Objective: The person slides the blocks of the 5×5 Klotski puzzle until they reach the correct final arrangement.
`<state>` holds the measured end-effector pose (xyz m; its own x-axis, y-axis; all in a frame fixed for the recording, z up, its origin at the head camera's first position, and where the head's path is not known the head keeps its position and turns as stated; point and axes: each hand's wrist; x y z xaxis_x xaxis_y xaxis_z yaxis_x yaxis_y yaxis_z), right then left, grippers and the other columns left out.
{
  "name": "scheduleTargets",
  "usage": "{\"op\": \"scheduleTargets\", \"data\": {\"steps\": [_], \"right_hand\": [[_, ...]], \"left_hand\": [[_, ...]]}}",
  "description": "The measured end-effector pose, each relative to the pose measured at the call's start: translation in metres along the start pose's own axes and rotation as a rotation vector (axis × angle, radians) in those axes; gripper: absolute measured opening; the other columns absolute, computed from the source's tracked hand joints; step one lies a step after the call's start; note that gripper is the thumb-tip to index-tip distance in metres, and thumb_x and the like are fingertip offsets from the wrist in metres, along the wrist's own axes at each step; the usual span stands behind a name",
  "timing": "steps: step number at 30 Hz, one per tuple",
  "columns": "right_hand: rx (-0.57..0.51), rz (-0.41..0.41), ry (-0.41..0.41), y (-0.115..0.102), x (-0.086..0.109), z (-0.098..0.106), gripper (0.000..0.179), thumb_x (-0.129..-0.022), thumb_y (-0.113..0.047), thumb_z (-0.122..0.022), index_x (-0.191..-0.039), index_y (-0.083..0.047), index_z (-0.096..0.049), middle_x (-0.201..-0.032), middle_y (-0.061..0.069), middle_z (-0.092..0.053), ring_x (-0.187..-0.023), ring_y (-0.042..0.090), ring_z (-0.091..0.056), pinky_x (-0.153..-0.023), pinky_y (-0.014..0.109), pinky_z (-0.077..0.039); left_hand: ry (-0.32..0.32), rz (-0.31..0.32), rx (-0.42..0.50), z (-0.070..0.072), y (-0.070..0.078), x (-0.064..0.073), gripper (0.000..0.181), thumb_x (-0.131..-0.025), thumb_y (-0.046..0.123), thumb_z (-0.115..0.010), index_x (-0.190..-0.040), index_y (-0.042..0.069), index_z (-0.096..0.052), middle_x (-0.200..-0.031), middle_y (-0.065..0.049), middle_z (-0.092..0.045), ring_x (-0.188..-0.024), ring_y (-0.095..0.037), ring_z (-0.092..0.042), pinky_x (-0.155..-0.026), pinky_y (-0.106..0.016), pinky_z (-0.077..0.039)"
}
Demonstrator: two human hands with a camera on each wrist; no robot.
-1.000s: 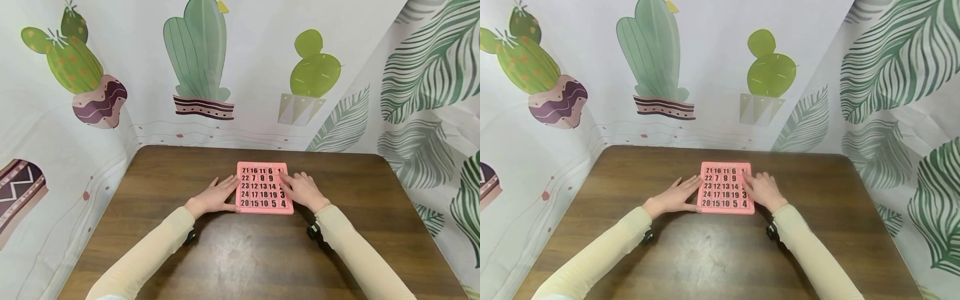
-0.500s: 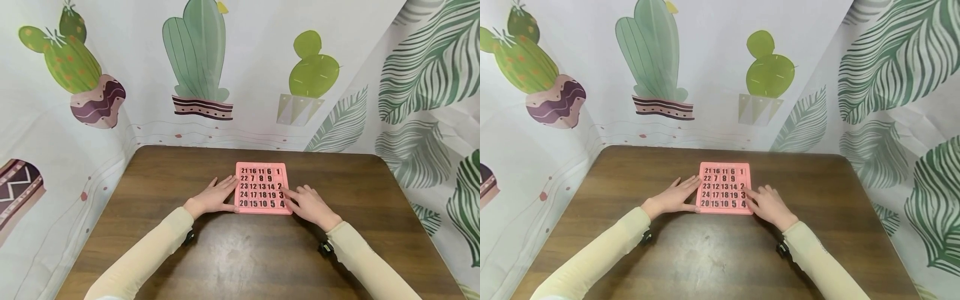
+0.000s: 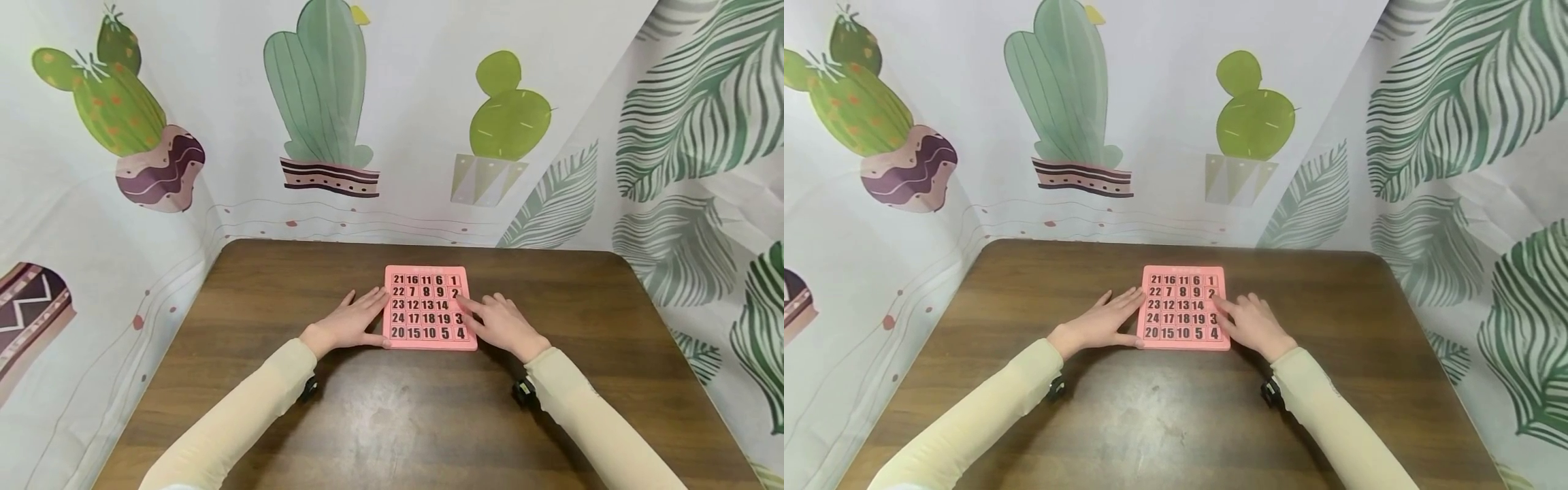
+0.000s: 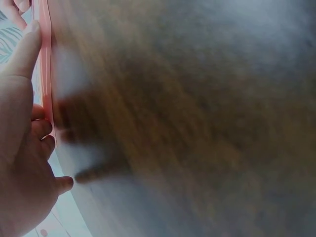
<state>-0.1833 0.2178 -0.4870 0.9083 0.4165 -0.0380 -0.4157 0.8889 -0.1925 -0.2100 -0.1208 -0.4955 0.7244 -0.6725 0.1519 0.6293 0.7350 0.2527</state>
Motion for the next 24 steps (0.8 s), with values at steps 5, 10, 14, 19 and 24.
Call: {"op": "scheduleTargets", "data": {"steps": [5,10,14,19,24], "right_hand": [[0.007,0.0,-0.018,0.0,-0.003,0.003,0.047,-0.093,-0.038,-0.055,-0.137,-0.023,-0.051,-0.08,0.003,-0.057,-0.075,0.021,-0.043,-0.067,0.037,-0.036],[0.002,0.0,-0.014,-0.001,-0.001,0.004,0.047,-0.092,-0.038,-0.055,-0.137,-0.024,-0.051,-0.082,0.003,-0.058,-0.077,0.021,-0.045,-0.071,0.039,-0.038],[-0.021,0.052,0.03,-0.004,0.011,0.002,0.044,-0.092,-0.036,-0.056,-0.134,-0.025,-0.054,-0.076,-0.002,-0.054,-0.073,0.018,-0.042,-0.069,0.035,-0.036],[-0.038,0.119,0.053,-0.006,0.036,-0.001,0.042,-0.091,-0.037,-0.058,-0.132,-0.026,-0.056,-0.07,-0.011,-0.047,-0.069,0.013,-0.036,-0.065,0.03,-0.032],[-0.029,0.14,0.069,-0.006,0.052,-0.003,0.045,-0.09,-0.037,-0.06,-0.133,-0.027,-0.055,-0.074,-0.01,-0.051,-0.072,0.012,-0.035,-0.067,0.03,-0.032]], "left_hand": [[-0.001,0.002,-0.009,0.0,0.0,0.0,0.105,-0.077,0.075,-0.049,-0.152,0.012,-0.012,-0.158,-0.005,-0.007,-0.144,-0.02,-0.007,-0.11,-0.057,-0.009],[0.0,0.001,-0.004,0.0,0.002,-0.001,0.104,-0.077,0.074,-0.05,-0.152,0.012,-0.012,-0.157,-0.005,-0.007,-0.144,-0.02,-0.007,-0.11,-0.057,-0.009],[-0.002,0.0,0.001,0.0,0.001,-0.001,0.104,-0.077,0.074,-0.05,-0.152,0.012,-0.011,-0.158,-0.005,-0.006,-0.144,-0.02,-0.007,-0.11,-0.057,-0.008],[-0.006,0.005,0.003,-0.002,-0.002,-0.001,0.106,-0.075,0.078,-0.047,-0.152,0.013,-0.01,-0.158,-0.003,-0.005,-0.144,-0.018,-0.005,-0.111,-0.056,-0.008],[0.002,0.003,0.003,-0.004,-0.003,-0.002,0.108,-0.074,0.08,-0.044,-0.152,0.013,-0.01,-0.158,-0.003,-0.005,-0.144,-0.018,-0.004,-0.111,-0.056,-0.008]]}}
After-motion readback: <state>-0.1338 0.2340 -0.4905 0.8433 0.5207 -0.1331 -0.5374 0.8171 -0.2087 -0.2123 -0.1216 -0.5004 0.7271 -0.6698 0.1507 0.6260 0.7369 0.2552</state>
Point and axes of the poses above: each hand's wrist, its own x-axis away from the middle knuckle, its own z-axis out of the back of the hand, y = z × x
